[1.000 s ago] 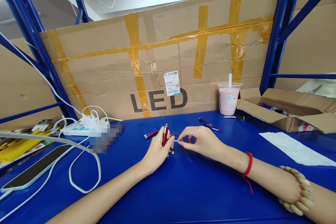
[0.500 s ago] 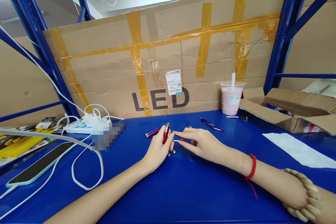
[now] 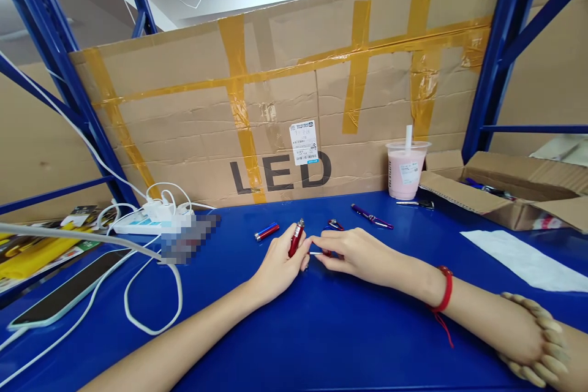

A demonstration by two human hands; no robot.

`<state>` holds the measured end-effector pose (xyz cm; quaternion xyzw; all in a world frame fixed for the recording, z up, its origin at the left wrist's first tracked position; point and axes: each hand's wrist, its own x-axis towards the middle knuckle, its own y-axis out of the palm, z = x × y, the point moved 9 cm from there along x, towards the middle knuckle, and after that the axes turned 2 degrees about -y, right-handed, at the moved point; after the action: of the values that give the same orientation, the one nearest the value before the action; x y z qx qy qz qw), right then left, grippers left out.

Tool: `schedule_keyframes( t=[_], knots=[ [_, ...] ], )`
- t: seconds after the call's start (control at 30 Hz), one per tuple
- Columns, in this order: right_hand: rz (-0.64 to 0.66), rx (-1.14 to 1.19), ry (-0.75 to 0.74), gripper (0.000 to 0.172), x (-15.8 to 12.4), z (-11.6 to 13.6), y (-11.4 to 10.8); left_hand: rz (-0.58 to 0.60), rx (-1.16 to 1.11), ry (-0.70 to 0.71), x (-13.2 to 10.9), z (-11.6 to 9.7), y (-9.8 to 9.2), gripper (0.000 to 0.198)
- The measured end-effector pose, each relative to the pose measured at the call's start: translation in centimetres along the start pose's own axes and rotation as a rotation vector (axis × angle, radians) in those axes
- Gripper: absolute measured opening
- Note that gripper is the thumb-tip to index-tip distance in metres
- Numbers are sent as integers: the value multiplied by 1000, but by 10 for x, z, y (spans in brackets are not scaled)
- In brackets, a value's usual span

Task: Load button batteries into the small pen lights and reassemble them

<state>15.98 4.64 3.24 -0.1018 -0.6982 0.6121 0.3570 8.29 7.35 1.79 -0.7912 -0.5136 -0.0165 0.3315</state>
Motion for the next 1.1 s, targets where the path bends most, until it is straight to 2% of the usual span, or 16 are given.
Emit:
schedule_keyframes(
  t=[0.2, 0.5, 0.7, 0.93, 1.1],
  knots=[
    [-70, -55, -19, 26, 0, 4, -5, -20, -13, -9, 0, 0, -2, 29],
    [-167, -86, 25, 17, 0, 3, -9, -15, -51, -5, 0, -1, 0, 30],
    [-231, 2, 33, 20, 1, -1, -16, -16, -62, -27, -2, -3, -2, 32],
    [-461, 127, 123, 27, -7, -16, -40, 43, -92, -18, -3, -6, 2, 40],
    [-505, 152, 84, 31, -9, -11, -40, 174, 16, 31, -5, -11, 15, 36]
  ],
)
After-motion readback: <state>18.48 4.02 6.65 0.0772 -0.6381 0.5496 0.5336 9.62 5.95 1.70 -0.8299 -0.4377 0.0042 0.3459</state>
